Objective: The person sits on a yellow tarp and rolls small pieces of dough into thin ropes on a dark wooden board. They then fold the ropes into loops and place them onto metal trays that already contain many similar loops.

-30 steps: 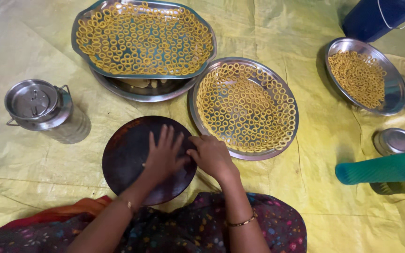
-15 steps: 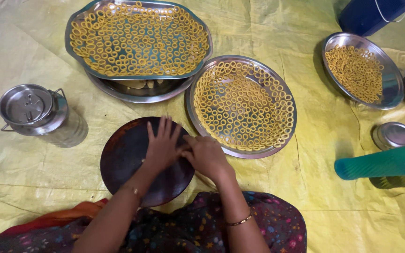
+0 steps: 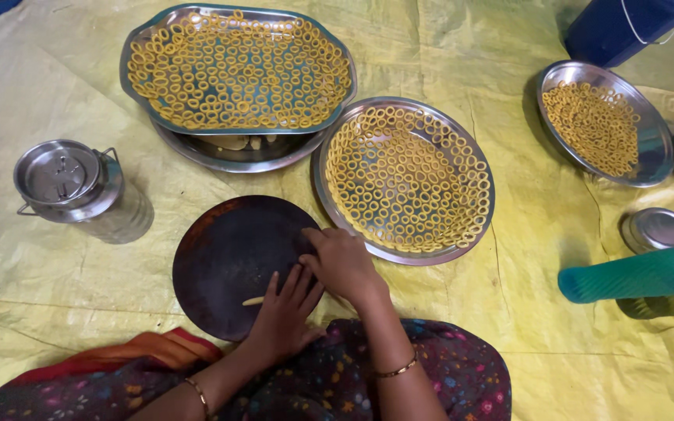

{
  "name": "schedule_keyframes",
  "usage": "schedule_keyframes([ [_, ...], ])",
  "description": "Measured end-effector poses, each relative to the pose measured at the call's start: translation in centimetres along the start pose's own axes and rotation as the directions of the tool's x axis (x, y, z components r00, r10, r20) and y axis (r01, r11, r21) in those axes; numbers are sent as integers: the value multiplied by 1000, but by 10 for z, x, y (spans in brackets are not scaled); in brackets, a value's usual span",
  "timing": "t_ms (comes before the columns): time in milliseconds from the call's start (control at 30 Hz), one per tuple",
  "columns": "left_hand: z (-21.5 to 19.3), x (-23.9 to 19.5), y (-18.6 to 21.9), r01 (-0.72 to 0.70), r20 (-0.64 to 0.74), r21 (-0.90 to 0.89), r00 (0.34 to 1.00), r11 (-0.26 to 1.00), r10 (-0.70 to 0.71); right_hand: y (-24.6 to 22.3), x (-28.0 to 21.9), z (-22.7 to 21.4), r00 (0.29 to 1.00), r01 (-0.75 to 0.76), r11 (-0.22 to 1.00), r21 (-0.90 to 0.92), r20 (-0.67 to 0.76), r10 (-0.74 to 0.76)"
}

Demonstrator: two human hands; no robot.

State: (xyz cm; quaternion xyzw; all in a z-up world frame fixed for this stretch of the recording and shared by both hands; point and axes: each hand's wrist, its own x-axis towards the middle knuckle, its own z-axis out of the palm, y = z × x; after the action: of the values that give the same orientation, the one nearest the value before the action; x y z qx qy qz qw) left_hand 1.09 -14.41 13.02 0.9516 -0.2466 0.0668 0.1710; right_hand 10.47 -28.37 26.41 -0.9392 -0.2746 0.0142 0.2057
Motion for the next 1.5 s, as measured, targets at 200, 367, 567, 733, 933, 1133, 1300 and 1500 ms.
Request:
schedule_keyframes([
  [200,17,53,-48,90,-75,147,994,985,-79,1,3,-6,990,-78,997,-11,118,78],
  [367,27,113,-113,289,-170,191,951,938,-259,9,5,-9,996,-36,999,-34,74,39],
  [567,15,85,-105,224,-120,260,973,939,-199,11,5,-9,1000,0,1000,3,31,0],
  [733,-3,27,-43,152,63,193,984,969,-167,-2,2,-9,997,-32,999,2,69,31],
  [933,-11,4,-24,127,63,139,989,982,-137,-9,2,-11,999,-16,999,29,49,15],
  [1133,-2,82,-89,351,-138,296,936,888,-324,-4,4,-10,990,-63,998,6,127,62],
  [1300,1,101,-107,272,-158,249,958,929,-239,1,4,-8,992,-37,999,1,118,37],
  [1500,-5,35,-48,72,116,241,988,968,-102,-1,2,1,997,-15,1000,13,73,14],
])
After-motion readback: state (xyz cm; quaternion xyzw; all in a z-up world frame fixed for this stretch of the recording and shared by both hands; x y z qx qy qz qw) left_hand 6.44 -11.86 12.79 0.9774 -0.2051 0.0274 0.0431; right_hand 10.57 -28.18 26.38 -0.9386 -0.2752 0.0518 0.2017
